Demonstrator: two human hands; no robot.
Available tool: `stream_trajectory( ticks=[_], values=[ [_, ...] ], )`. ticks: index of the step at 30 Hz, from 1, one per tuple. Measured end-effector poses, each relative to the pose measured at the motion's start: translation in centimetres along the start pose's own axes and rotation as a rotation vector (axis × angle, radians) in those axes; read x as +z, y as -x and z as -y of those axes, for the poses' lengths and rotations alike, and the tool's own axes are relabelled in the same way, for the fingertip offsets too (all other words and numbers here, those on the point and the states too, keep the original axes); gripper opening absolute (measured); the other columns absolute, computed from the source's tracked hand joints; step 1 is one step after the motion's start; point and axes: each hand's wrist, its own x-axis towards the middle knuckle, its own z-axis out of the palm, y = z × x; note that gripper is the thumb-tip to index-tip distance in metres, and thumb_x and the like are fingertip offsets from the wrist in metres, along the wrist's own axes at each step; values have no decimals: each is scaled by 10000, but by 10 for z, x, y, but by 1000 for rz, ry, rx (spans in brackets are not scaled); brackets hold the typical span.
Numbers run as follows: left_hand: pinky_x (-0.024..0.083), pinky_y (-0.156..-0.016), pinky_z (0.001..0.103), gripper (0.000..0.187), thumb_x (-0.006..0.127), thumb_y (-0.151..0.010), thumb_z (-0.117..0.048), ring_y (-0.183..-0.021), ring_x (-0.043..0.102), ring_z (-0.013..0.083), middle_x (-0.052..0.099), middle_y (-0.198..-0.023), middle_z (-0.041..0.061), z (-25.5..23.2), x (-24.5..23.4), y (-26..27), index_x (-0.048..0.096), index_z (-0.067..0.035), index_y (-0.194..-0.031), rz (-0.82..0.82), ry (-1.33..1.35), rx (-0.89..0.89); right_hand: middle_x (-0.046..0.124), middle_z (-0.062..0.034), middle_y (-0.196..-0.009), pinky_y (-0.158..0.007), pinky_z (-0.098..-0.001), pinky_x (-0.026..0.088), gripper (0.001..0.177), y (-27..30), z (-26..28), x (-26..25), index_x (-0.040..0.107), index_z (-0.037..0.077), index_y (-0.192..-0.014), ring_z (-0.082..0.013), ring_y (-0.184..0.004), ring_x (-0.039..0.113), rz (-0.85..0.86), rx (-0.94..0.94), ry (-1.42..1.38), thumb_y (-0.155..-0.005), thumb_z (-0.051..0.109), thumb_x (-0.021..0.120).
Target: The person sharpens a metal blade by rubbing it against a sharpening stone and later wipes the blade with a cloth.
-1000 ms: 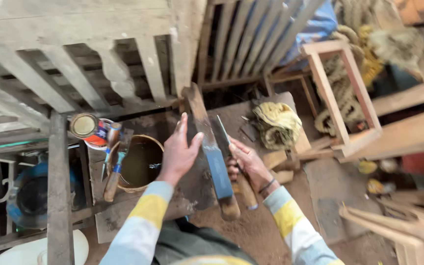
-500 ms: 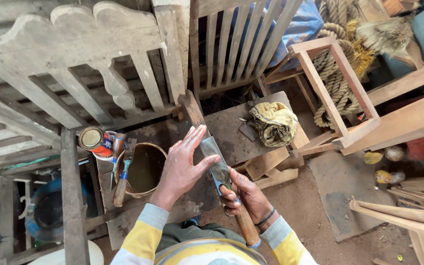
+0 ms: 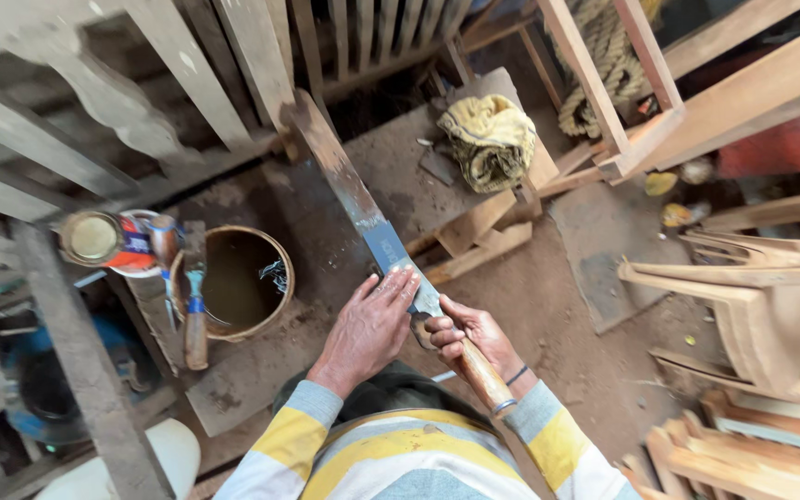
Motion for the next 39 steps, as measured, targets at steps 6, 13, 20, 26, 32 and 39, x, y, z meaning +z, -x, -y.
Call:
stream_trajectory(
  ticks=[6, 13, 20, 26, 32, 39],
  values=[
    [329, -1187, 447, 535, 499, -1024, -255, -1405, 476, 324, 498, -1513, 229, 10, 25, 5, 463, 37, -1471, -7, 79, 3, 472, 0, -808, -506, -230, 495, 317, -6, 4, 10, 479, 50, -932, -61, -588, 484, -67, 49, -100, -1079, 330, 495],
    [364, -1175, 429, 515, 519, -1044, -306, -1377, 509, 328, 531, -1493, 208, 13, 27, 1, 508, 10, -1451, -42, 185, -63, 489, 7, -782, -510, -227, 496, 299, -4, 7, 21, 484, 34, -965, -57, -587, 499, -59, 22, -69, -1102, 299, 486],
    [403, -1156, 431, 385, 589, -960, -224, -1357, 544, 336, 583, -1443, 207, 4, 43, 7, 595, -40, -1298, -143, 184, -42, 549, -46, -838, -443, -218, 466, 361, 13, 0, 5, 513, 83, -1361, -81, -562, 489, -130, -61, -34, -1031, 178, 401],
    [398, -1172, 443, 377, 592, -911, -83, -1361, 567, 330, 613, -1427, 202, -4, 49, 8, 652, -44, -1281, -190, 219, -58, 566, -51, -860, -455, -228, 459, 489, 4, 5, -1, 460, 149, -1502, -96, -558, 486, 33, -36, -24, -1014, 145, 437],
    [406, -1159, 430, 304, 626, -950, -131, -1349, 559, 344, 610, -1427, 206, 43, 34, -36, 694, -62, -1238, -228, 173, -79, 535, 17, -854, -514, -194, 451, 391, -37, 48, 22, 375, 32, -1442, -65, -604, 507, -81, -149, 273, -1085, 127, 504],
    [366, -1166, 461, 466, 657, -987, -235, -1375, 517, 373, 562, -1454, 260, -35, 61, 12, 620, 53, -1352, -140, 292, -118, 614, -28, -853, -398, -153, 436, 541, 38, -1, -2, 433, 155, -1506, -43, -581, 569, -246, -167, 46, -965, 170, 429]
  ],
)
